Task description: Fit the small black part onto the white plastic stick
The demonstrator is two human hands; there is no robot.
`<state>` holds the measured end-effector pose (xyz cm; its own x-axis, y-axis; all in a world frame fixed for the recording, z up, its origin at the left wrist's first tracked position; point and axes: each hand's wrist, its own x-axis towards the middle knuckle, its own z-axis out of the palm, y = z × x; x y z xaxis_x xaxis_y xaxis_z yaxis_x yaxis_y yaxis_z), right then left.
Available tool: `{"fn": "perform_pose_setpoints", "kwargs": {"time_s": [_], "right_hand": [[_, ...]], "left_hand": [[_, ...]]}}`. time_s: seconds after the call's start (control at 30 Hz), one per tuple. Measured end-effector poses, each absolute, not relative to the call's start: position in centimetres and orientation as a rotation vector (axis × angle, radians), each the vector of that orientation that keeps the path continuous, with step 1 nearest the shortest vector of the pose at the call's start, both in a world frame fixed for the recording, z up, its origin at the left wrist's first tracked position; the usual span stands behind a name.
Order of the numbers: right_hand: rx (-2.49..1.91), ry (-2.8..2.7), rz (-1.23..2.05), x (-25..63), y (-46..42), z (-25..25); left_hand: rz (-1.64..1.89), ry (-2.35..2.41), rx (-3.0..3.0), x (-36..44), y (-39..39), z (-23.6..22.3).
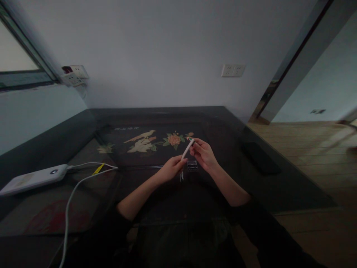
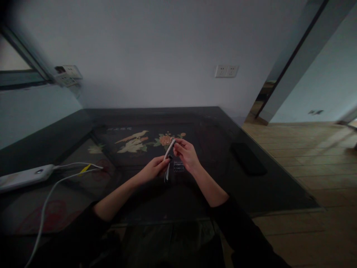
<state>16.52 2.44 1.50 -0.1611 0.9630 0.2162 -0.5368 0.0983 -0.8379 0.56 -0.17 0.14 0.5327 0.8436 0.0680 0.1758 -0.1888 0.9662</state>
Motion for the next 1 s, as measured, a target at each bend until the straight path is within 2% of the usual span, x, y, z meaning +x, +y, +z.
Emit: {"fn": "perform_pose_setpoints", "kwargs": {"time_s": [0.37, 0.73, 1.0], "right_hand": [[-0.559, -1.001, 1.438, 16.4, 2.5, 1.5], [-0.572, -1.014, 1.433, 16.5, 2.5, 1.5], [-0.570, -1.023, 1.421, 16.5, 2.5, 1.5]], "left_hand": [[0.906, 1.084, 1.713, 0.3, 1.0, -0.5], [0.791, 0.958, 1.794, 0.6, -0.2, 0.2], [0.887, 1.055, 1.743, 0.1, 1.2, -0.7]]}}
